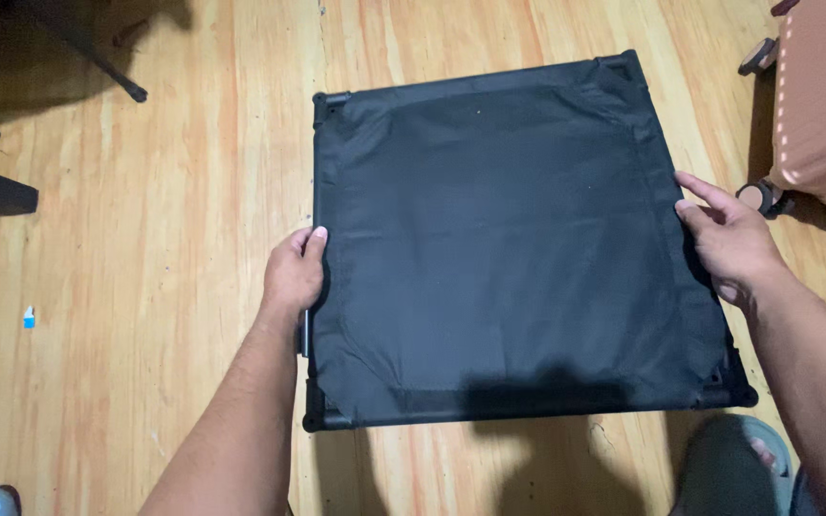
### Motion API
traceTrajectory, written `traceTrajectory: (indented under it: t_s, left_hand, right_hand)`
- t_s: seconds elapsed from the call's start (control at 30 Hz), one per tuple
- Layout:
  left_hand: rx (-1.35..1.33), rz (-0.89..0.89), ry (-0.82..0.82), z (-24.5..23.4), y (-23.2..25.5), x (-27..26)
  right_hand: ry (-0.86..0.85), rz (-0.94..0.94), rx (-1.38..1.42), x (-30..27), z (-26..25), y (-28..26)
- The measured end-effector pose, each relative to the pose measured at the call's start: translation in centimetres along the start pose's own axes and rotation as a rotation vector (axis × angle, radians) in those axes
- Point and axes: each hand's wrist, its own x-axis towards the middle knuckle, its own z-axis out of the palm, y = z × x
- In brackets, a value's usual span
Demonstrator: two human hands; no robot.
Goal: The person assembles a small black folding stool by inserting four metal legs into the fabric frame corners. They then flip the stool upright and test its stability.
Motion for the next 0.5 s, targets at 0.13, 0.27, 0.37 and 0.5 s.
traceTrajectory:
  t_s: [0.13,0.27,0.37,0.5]
  left_hand:
    - [-0.278,-0.025,-0.042,-1.4,1.3,0.0]
    - [-0.689,0.008,-0.253,-5.5,3.8,-0.1]
    - [-0.739,-0.033,-0.347,-8.3,5.6,-0.2]
    - [-0.711,0.114,-0.468,-10.5,8.1,0.6]
  right_hand:
    - [-0.053,0.037,0.027,0.9,-1.9,-0.1]
    - [-0.274,-0.088,0.033,2.8,-5.9,-0.9]
    - [-0.315,-0.397,-0.215,4.6,-7.7,-2.7]
    - [-0.308,-0.421,-0.134,6.0,-7.8,-5.5]
